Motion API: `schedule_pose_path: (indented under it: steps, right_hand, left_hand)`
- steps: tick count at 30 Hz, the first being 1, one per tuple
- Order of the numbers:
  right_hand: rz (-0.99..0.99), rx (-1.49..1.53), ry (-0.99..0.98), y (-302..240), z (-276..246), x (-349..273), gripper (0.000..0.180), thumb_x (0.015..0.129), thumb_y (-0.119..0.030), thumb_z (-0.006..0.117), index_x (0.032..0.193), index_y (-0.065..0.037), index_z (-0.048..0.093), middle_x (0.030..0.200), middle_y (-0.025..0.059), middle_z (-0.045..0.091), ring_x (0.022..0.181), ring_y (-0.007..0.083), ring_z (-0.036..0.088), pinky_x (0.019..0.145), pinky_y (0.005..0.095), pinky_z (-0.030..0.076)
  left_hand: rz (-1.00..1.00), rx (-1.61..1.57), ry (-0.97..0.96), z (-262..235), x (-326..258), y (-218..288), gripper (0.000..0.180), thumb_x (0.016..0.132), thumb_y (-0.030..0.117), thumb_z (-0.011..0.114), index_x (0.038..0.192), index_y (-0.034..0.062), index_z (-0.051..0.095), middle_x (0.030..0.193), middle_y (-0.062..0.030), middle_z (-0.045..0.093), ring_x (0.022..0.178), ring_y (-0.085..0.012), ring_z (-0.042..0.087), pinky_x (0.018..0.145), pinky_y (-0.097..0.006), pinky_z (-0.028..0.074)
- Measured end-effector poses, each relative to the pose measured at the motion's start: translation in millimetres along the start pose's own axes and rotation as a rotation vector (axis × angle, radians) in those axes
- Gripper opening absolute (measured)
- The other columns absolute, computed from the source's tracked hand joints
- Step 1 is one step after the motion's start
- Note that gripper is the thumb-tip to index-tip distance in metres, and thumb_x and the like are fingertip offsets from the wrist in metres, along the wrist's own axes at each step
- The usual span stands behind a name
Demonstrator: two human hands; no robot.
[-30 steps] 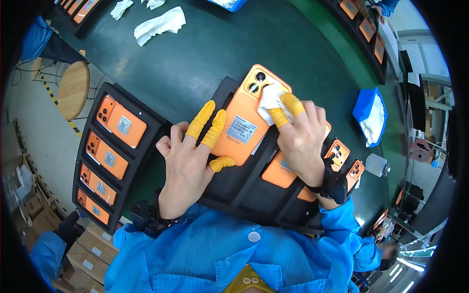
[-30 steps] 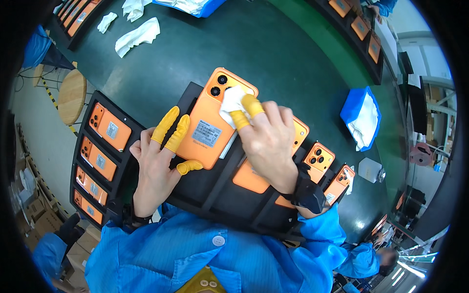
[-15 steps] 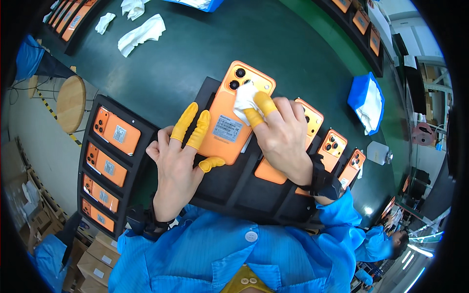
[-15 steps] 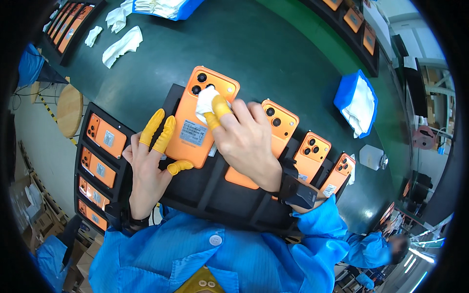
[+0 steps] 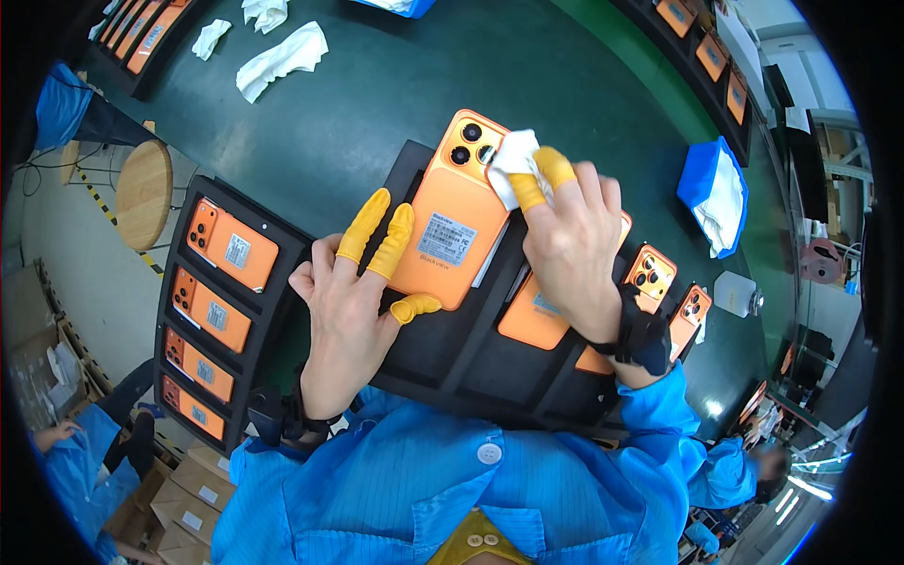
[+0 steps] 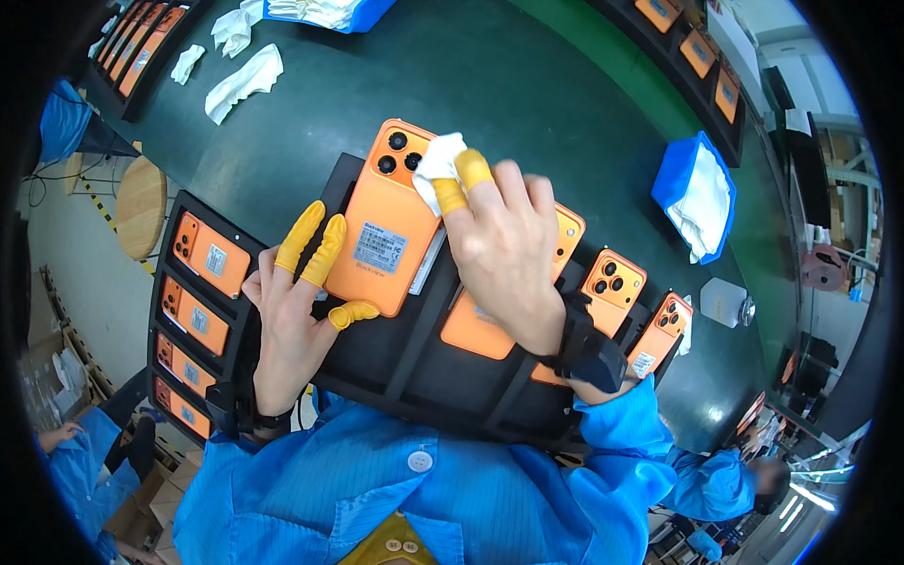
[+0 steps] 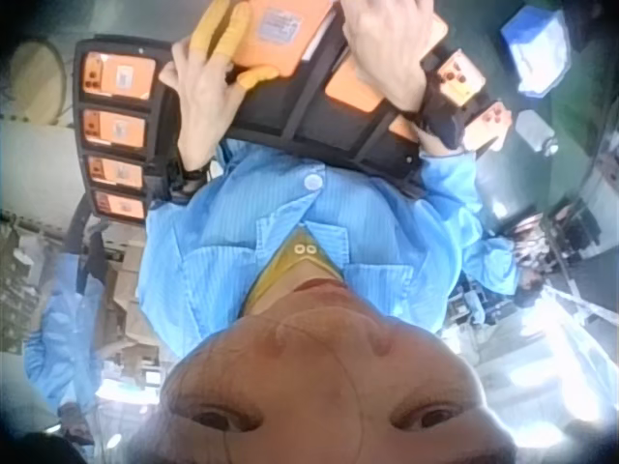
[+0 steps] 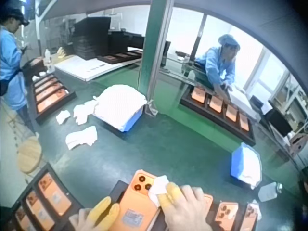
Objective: Cleaning the camera lenses and back covers of multiple orange mobile phones using a cloth and liquid.
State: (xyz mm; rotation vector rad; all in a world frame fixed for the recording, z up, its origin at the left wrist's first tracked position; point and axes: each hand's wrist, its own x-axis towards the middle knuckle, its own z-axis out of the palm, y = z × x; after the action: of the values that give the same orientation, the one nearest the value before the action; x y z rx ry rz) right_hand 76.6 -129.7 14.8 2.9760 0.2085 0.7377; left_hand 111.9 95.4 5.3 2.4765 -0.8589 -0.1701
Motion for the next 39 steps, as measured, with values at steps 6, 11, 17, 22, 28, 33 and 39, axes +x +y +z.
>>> schedule_pose_path:
  steps: [6, 11, 17, 22, 28, 33, 39]
  right_hand:
    - [-0.003, 0.078, 0.011, 5.0, 12.3, 26.8, 0.009, 0.066, -0.007, 0.068, 0.074, -0.002, 0.069, 0.076, 0.0054, 0.053, 0.084, 0.0203, 0.051, 0.068, 0.0327, 0.038]
    - [-0.016, 0.020, 0.011, 2.8, 7.0, 18.5, 0.010, 0.065, -0.005, 0.067, 0.073, -0.001, 0.068, 0.077, 0.0064, 0.053, 0.084, 0.0209, 0.052, 0.068, 0.0330, 0.039]
    - [0.011, -0.035, -0.005, -7.1, -0.5, 1.8, 0.011, 0.061, -0.004, 0.066, 0.071, 0.001, 0.065, 0.080, 0.0098, 0.052, 0.081, 0.0242, 0.052, 0.067, 0.0352, 0.040]
    - [-0.003, 0.110, -0.021, -32.3, -3.3, -17.2, 0.011, 0.056, -0.007, 0.064, 0.064, 0.000, 0.061, 0.081, 0.0125, 0.050, 0.085, 0.0274, 0.054, 0.070, 0.0378, 0.042]
    - [0.040, 0.081, -0.039, -22.2, -4.5, -22.3, 0.011, 0.060, -0.014, 0.065, 0.064, -0.004, 0.064, 0.083, 0.0097, 0.052, 0.090, 0.0262, 0.053, 0.072, 0.0366, 0.041]
    - [0.087, 0.169, -0.114, -7.7, -18.7, -29.3, 0.014, 0.067, -0.016, 0.068, 0.073, -0.003, 0.068, 0.090, 0.0107, 0.057, 0.091, 0.0251, 0.054, 0.072, 0.0373, 0.041]
    - [0.343, -0.037, 0.126, 47.9, -72.4, -75.1, 0.020, 0.060, -0.001, 0.070, 0.079, 0.003, 0.063, 0.089, 0.0157, 0.058, 0.078, 0.0308, 0.056, 0.067, 0.0412, 0.048]
  left_hand:
    - [0.010, 0.004, 0.010, 0.2, 2.2, 0.9, 0.073, 0.065, 0.027, 0.080, 0.132, 0.0103, 0.055, 0.142, -0.0049, 0.045, 0.108, -0.0268, 0.044, 0.086, -0.040, 0.027]
    - [-0.011, 0.051, 0.001, 1.1, 0.6, -0.7, 0.077, 0.063, 0.029, 0.080, 0.133, 0.0102, 0.054, 0.143, -0.0044, 0.044, 0.107, -0.0256, 0.044, 0.088, -0.038, 0.027]
    - [-0.002, 0.004, 0.011, -2.2, 2.0, 1.1, 0.077, 0.063, 0.027, 0.081, 0.133, 0.0102, 0.055, 0.143, -0.0042, 0.044, 0.107, -0.0254, 0.045, 0.087, -0.038, 0.028]
    - [0.022, 0.035, 0.035, 0.8, -0.8, -2.2, 0.079, 0.062, 0.028, 0.081, 0.134, 0.0109, 0.054, 0.144, -0.0040, 0.044, 0.107, -0.0251, 0.045, 0.085, -0.037, 0.028]
    - [0.053, -0.022, 0.053, 1.6, 9.4, 3.9, 0.078, 0.065, 0.031, 0.079, 0.136, 0.0123, 0.052, 0.143, -0.0049, 0.044, 0.108, -0.0280, 0.046, 0.089, -0.041, 0.031]
    - [0.134, -0.029, 0.101, 6.6, 9.0, -7.2, 0.084, 0.063, 0.033, 0.080, 0.138, 0.0133, 0.049, 0.144, -0.0078, 0.043, 0.108, -0.0321, 0.047, 0.091, -0.044, 0.037]
    - [0.128, -0.145, 0.079, 2.9, 3.8, -12.9, 0.084, 0.065, 0.023, 0.081, 0.140, 0.0103, 0.046, 0.147, -0.0104, 0.039, 0.126, -0.0321, 0.040, 0.104, -0.042, 0.033]
